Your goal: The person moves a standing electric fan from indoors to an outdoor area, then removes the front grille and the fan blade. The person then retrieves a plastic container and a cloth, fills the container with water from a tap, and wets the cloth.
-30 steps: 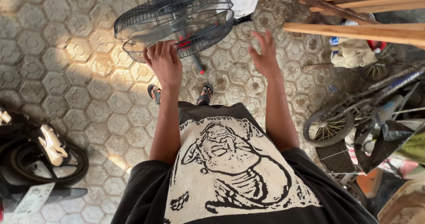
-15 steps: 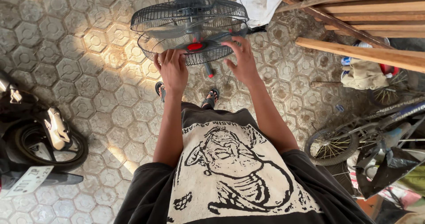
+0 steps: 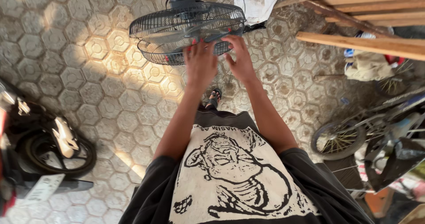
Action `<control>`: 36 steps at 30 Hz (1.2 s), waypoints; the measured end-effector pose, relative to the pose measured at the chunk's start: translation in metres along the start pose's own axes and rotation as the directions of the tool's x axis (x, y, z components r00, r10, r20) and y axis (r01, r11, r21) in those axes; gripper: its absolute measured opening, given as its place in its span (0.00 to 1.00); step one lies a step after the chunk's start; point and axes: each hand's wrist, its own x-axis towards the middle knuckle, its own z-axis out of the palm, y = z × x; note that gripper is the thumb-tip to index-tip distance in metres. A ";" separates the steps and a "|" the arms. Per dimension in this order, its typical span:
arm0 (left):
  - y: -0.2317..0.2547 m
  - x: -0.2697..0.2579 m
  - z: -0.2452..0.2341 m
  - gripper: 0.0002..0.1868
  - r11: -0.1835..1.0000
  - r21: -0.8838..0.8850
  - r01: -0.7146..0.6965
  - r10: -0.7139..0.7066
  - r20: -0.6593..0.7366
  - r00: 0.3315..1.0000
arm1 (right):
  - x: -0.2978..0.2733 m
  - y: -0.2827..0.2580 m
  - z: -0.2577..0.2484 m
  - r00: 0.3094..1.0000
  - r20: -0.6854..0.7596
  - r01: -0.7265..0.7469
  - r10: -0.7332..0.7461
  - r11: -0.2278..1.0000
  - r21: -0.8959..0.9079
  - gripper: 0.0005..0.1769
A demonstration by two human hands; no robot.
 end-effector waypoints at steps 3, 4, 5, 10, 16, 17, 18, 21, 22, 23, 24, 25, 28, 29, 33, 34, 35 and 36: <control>0.017 0.027 0.017 0.24 0.999 0.045 -0.001 -0.005 0.136 0.991 | -0.011 0.010 -0.007 0.997 -0.059 -0.048 0.056 0.992 0.118 0.29; 0.020 0.032 0.021 0.24 0.999 0.042 -0.004 -0.002 0.132 0.991 | -0.017 0.016 -0.009 0.994 -0.082 -0.062 0.075 0.988 0.141 0.30; 0.024 0.038 0.025 0.25 0.999 0.038 -0.006 0.001 0.122 0.992 | -0.024 0.023 -0.013 0.988 -0.094 -0.104 0.119 0.982 0.156 0.29; 0.056 0.041 0.056 0.31 0.996 0.080 -0.041 0.027 0.166 0.986 | -0.049 0.079 -0.033 0.945 -0.165 -0.257 0.283 0.953 0.163 0.26; 0.094 0.049 0.114 0.39 0.966 0.224 -0.128 0.086 0.188 0.978 | -0.027 0.155 -0.058 0.949 -0.101 -0.266 0.298 0.931 0.249 0.26; 0.104 0.052 0.126 0.38 0.959 0.250 -0.130 0.082 0.192 0.978 | -0.019 0.166 -0.064 0.942 -0.059 -0.306 0.330 0.918 0.253 0.25; 0.111 0.057 0.136 0.37 0.953 0.284 -0.107 0.054 0.187 0.981 | -0.008 0.176 -0.066 0.932 -0.017 -0.346 0.362 0.903 0.254 0.24; 0.125 0.076 0.152 0.34 0.933 0.358 -0.011 -0.045 0.146 0.988 | 0.009 0.201 -0.089 0.927 0.137 -0.374 0.349 0.889 0.265 0.24; 0.128 0.085 0.153 0.33 0.929 0.367 0.050 -0.095 0.107 0.990 | 0.021 0.207 -0.094 0.930 0.188 -0.359 0.316 0.891 0.278 0.25; 0.136 0.084 0.154 0.33 0.924 0.363 0.120 -0.161 0.083 0.983 | 0.027 0.214 -0.101 0.942 0.207 -0.312 0.265 0.918 0.245 0.25; 0.141 0.082 0.155 0.31 0.919 0.350 0.181 -0.218 0.070 0.973 | 0.034 0.220 -0.105 0.950 0.228 -0.261 0.212 0.941 0.215 0.25; 0.141 0.085 0.154 0.29 0.911 0.343 0.229 -0.259 0.045 0.965 | 0.049 0.228 -0.106 0.962 0.233 -0.192 0.145 0.962 0.194 0.25; 0.141 0.093 0.162 0.24 0.865 0.404 0.298 -0.305 -0.049 0.951 | 0.073 0.244 -0.101 0.981 0.194 -0.048 0.001 0.970 0.239 0.23; 0.142 0.095 0.166 0.22 0.845 0.434 0.311 -0.312 -0.072 0.947 | 0.078 0.248 -0.098 0.980 0.197 -0.073 0.023 0.965 0.253 0.21; 0.143 0.106 0.178 0.12 0.862 0.340 0.377 -0.362 -0.110 0.926 | 0.106 0.253 -0.080 0.982 0.174 -0.134 0.079 0.934 0.330 0.16; 0.144 0.107 0.180 0.11 0.866 0.335 0.372 -0.339 -0.155 0.928 | 0.110 0.253 -0.076 0.982 0.164 -0.143 0.089 0.926 0.350 0.15; 0.144 0.107 0.182 0.10 0.873 0.329 0.361 -0.310 -0.197 0.930 | 0.114 0.254 -0.073 0.986 0.163 -0.075 0.029 0.957 0.280 0.15; 0.144 0.107 0.183 0.09 0.873 0.327 0.361 -0.305 -0.210 0.929 | 0.117 0.253 -0.070 0.986 0.166 -0.003 -0.032 0.978 0.210 0.15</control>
